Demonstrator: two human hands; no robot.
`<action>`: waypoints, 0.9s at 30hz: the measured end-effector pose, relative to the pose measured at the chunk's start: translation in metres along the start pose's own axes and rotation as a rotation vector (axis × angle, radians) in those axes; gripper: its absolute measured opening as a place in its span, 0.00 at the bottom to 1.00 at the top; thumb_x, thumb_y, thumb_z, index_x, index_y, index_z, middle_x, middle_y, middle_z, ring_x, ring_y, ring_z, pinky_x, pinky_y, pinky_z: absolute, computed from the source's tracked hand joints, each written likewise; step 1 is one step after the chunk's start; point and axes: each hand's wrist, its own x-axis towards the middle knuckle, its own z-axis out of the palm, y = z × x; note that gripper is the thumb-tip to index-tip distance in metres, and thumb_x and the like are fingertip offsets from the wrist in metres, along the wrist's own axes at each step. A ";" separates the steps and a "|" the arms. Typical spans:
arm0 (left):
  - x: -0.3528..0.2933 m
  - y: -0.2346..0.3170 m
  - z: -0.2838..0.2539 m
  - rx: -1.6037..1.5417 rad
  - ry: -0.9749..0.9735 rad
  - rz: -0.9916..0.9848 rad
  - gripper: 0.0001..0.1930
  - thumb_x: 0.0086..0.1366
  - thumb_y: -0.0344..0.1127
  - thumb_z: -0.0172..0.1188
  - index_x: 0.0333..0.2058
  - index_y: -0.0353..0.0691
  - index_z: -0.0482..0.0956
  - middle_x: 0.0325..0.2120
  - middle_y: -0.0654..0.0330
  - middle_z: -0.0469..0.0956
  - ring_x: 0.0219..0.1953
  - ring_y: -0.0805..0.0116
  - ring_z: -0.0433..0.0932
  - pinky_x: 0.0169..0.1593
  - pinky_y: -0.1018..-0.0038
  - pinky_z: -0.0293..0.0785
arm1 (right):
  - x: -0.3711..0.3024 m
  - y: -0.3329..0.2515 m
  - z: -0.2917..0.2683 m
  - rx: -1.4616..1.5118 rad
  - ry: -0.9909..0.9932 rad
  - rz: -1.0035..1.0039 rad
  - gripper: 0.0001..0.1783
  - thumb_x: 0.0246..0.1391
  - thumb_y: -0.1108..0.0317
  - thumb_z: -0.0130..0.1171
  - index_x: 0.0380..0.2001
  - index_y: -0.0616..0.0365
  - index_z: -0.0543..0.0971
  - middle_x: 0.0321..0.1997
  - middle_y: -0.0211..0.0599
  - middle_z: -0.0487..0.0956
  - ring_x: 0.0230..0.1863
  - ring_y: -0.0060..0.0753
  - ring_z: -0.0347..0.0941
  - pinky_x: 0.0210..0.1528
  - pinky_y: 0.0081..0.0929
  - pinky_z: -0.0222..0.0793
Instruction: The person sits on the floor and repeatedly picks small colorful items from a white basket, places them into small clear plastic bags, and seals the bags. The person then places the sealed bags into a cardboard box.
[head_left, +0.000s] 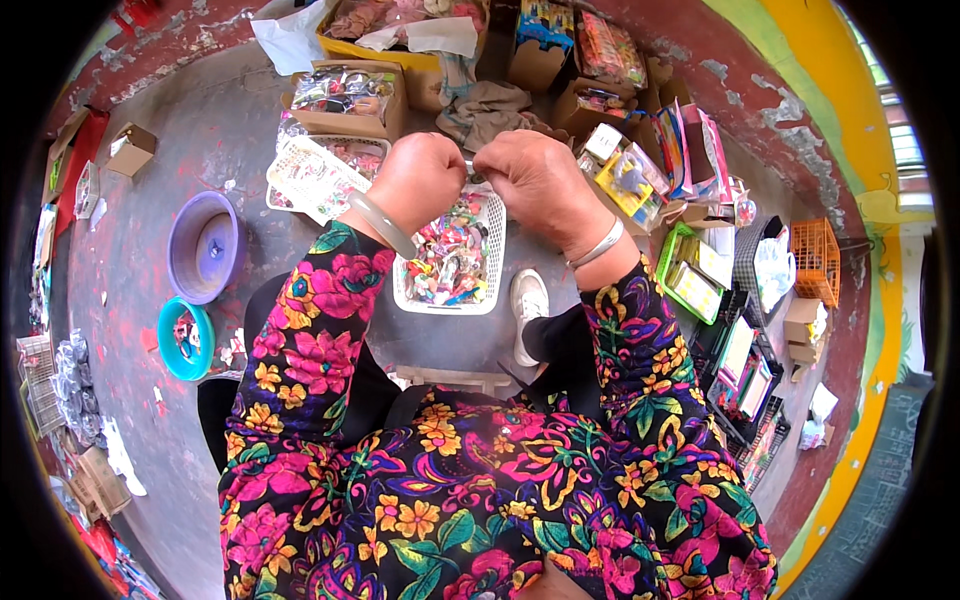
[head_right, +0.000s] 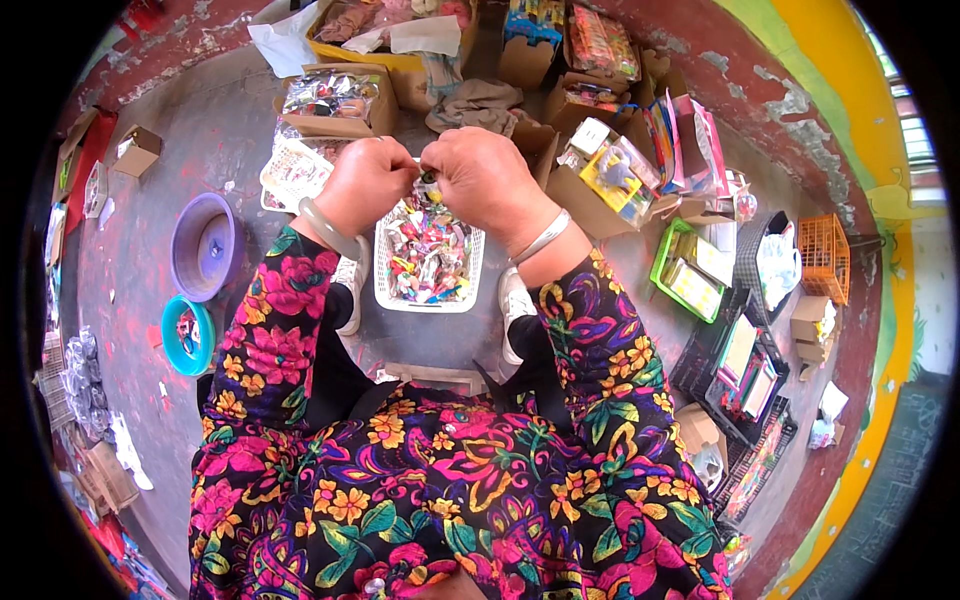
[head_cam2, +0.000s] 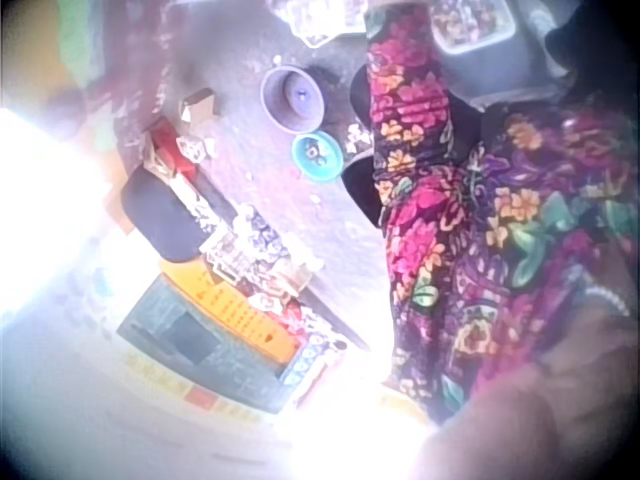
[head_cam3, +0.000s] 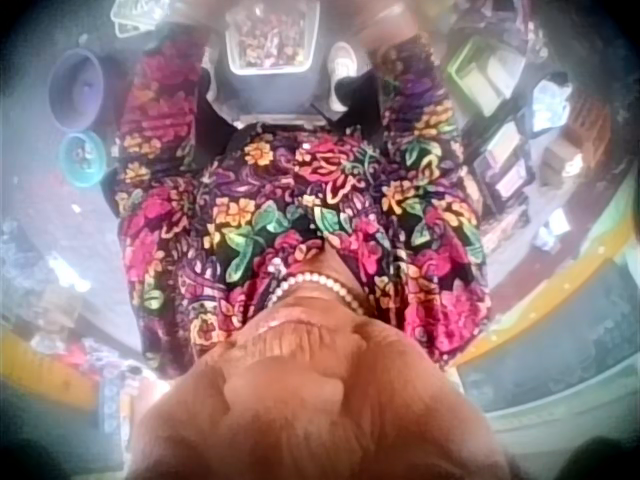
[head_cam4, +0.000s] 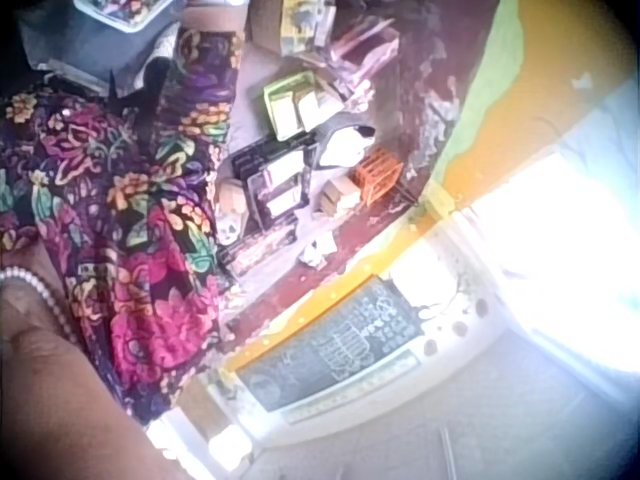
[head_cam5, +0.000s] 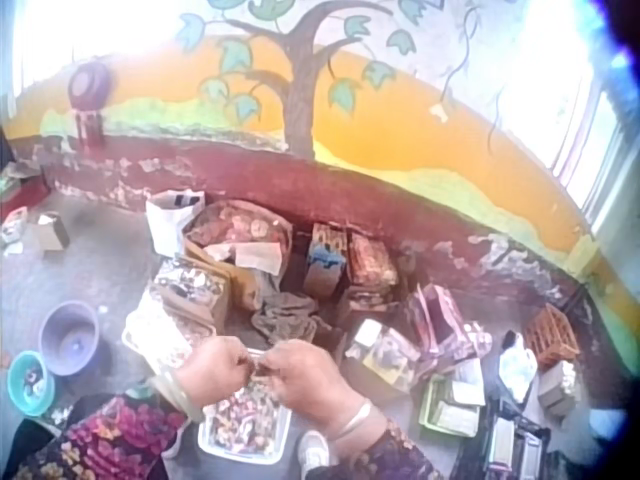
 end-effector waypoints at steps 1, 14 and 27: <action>-0.001 -0.002 0.002 0.017 0.018 0.085 0.05 0.46 0.28 0.57 0.22 0.33 0.78 0.20 0.53 0.75 0.23 0.60 0.76 0.28 0.69 0.71 | 0.000 0.001 0.001 0.034 0.015 0.034 0.03 0.36 0.75 0.52 0.19 0.56 0.74 0.21 0.38 0.72 0.29 0.42 0.70 0.30 0.34 0.66; 0.004 0.001 -0.006 -0.124 -0.088 -0.056 0.05 0.52 0.28 0.56 0.25 0.31 0.77 0.21 0.54 0.75 0.24 0.69 0.75 0.27 0.73 0.70 | 0.005 -0.009 -0.006 -0.128 0.038 -0.117 0.02 0.35 0.76 0.52 0.17 0.56 0.72 0.21 0.36 0.71 0.28 0.40 0.69 0.30 0.34 0.66; 0.004 0.004 -0.008 -0.656 -0.269 -0.373 0.06 0.62 0.30 0.47 0.30 0.34 0.71 0.23 0.65 0.71 0.26 0.78 0.72 0.28 0.78 0.76 | 0.002 -0.003 -0.003 0.132 0.104 0.173 0.08 0.37 0.75 0.52 0.25 0.59 0.78 0.23 0.42 0.75 0.24 0.39 0.73 0.28 0.28 0.68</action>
